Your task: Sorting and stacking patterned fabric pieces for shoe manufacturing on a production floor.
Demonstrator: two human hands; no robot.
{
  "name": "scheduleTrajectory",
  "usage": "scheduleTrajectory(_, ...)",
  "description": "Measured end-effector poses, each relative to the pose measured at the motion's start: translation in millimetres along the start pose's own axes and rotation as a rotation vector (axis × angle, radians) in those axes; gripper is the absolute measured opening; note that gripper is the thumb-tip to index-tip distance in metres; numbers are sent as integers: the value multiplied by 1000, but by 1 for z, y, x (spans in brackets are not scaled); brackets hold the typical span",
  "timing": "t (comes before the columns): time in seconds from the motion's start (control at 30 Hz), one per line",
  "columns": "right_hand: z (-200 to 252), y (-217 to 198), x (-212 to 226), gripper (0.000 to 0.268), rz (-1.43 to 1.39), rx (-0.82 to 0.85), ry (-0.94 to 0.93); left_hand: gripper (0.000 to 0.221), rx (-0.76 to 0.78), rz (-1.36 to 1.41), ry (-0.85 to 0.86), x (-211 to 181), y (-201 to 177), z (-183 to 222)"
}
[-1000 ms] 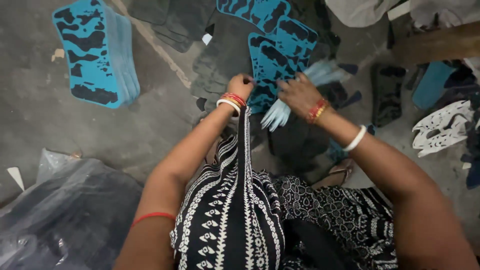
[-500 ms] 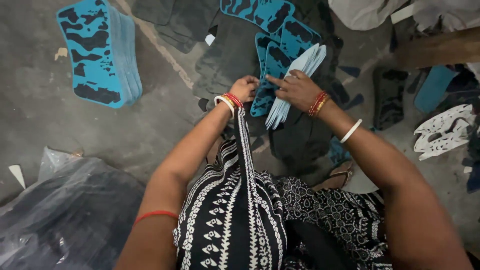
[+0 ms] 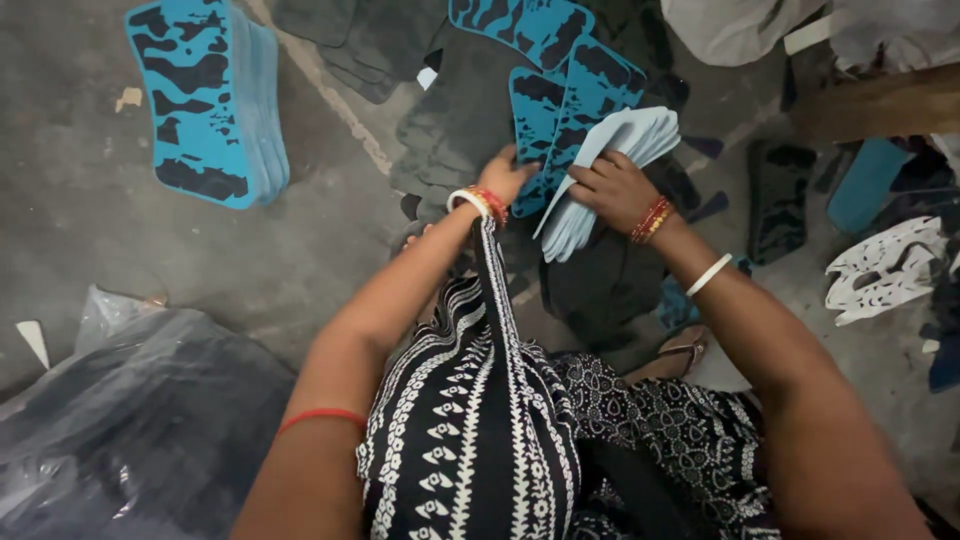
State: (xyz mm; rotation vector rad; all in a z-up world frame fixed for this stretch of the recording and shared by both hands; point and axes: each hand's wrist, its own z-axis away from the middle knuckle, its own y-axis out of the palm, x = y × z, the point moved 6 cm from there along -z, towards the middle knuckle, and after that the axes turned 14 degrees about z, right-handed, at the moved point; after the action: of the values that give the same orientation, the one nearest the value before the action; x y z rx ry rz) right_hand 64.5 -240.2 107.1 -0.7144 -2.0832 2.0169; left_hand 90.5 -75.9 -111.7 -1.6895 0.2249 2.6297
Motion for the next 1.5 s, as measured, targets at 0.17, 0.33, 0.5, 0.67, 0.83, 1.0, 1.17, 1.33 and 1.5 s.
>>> scheduleTrajectory(0.17, -2, -12, 2, 25, 53, 92, 9, 55, 6, -247, 202, -13, -24, -33)
scheduleTrajectory(0.33, 17, -23, 11, 59, -71, 197, 143, 57, 134, -475, 347, -74, -134, -23)
scheduleTrajectory(0.5, -11, -15, 18, 16, 55, 274, 154, 54, 277, -636, 50, -102, -153, -3)
scheduleTrajectory(0.67, -90, 2, 6, 6, -32, 302, 37, 53, 433, -471, 75, -116, -144, 5)
scheduleTrajectory(0.83, -107, 10, -1, 39, -343, 199, -53, 54, 620, -260, -90, -128, -136, 11)
scheduleTrajectory(1.0, -40, 14, 28, 35, -119, 94, 69, 70, 263, -366, -46, -148, -145, 16)
scheduleTrajectory(1.17, -4, 0, 49, 49, -218, 173, 133, 64, 218, -357, 195, -92, -164, -3)
scheduleTrajectory(1.33, -31, -7, 31, 65, -119, 275, 127, 55, 214, -406, 91, -94, -165, 1)
scheduleTrajectory(1.5, -95, 59, 5, 27, 63, 325, -32, 54, 192, -405, 65, -75, -172, -15)
